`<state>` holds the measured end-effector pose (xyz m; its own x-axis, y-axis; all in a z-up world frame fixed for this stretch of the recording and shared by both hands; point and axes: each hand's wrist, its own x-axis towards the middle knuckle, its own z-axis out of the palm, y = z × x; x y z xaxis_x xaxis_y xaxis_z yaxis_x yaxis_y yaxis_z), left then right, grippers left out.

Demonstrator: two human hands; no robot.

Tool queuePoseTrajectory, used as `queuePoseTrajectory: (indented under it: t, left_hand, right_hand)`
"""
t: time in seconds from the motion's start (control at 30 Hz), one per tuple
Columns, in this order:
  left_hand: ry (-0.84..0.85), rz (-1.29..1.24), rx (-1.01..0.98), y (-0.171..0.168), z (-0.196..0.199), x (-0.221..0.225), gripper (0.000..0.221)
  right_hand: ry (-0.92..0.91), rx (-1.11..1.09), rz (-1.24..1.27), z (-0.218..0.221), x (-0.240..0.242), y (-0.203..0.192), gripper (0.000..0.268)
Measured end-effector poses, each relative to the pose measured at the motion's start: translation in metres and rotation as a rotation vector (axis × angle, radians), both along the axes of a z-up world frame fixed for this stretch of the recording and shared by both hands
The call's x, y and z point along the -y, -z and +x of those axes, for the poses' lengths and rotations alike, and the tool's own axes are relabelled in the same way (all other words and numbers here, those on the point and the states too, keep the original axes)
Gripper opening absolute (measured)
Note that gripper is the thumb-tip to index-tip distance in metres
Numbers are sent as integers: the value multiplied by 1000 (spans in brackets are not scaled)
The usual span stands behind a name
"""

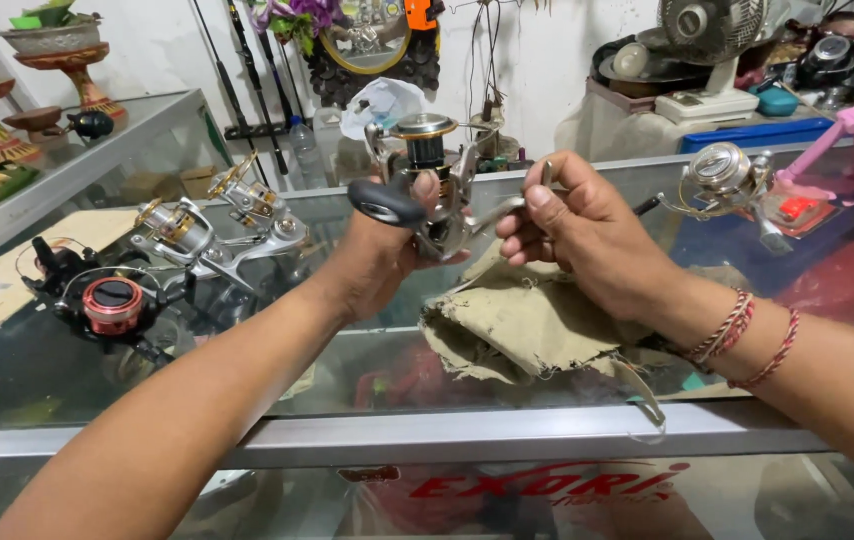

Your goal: Disassembling, cleaning, and reassembling fishing reels on a glass display counter.

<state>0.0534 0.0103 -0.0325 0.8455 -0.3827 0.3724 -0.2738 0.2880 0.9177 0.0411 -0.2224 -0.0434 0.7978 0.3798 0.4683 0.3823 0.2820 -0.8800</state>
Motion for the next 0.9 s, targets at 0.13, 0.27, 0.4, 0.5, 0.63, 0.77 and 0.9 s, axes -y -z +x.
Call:
queuePoseTrajectory:
  t: [0.13, 0.27, 0.4, 0.5, 0.63, 0.77, 0.9]
  left_hand:
    - [-10, 20, 1, -3, -5, -1, 90]
    - [-193, 75, 172, 2, -4, -2, 81]
    - [-273, 123, 471, -11, -8, -11, 76]
    - [-402, 102, 584, -12, -4, -18, 69]
    - [-528, 80, 738, -7, 11, -30, 71]
    - [-576, 143, 937, 1, 19, -33, 73]
    - [-711, 237, 914, 8, 14, -26, 71]
  right_hand:
    - [6, 65, -122, 3, 2, 0, 14]
    - [-81, 167, -209, 6, 8, -1, 13]
    - [116, 246, -466, -8, 11, -30, 41]
    - [360, 369, -910, -11, 23, -42, 31]
    - [368, 330, -1251, -17, 20, -56, 35]
    - [690, 330, -1440, 0, 37, -56, 31]
    - [663, 176, -1428, 12, 31, -41, 37]
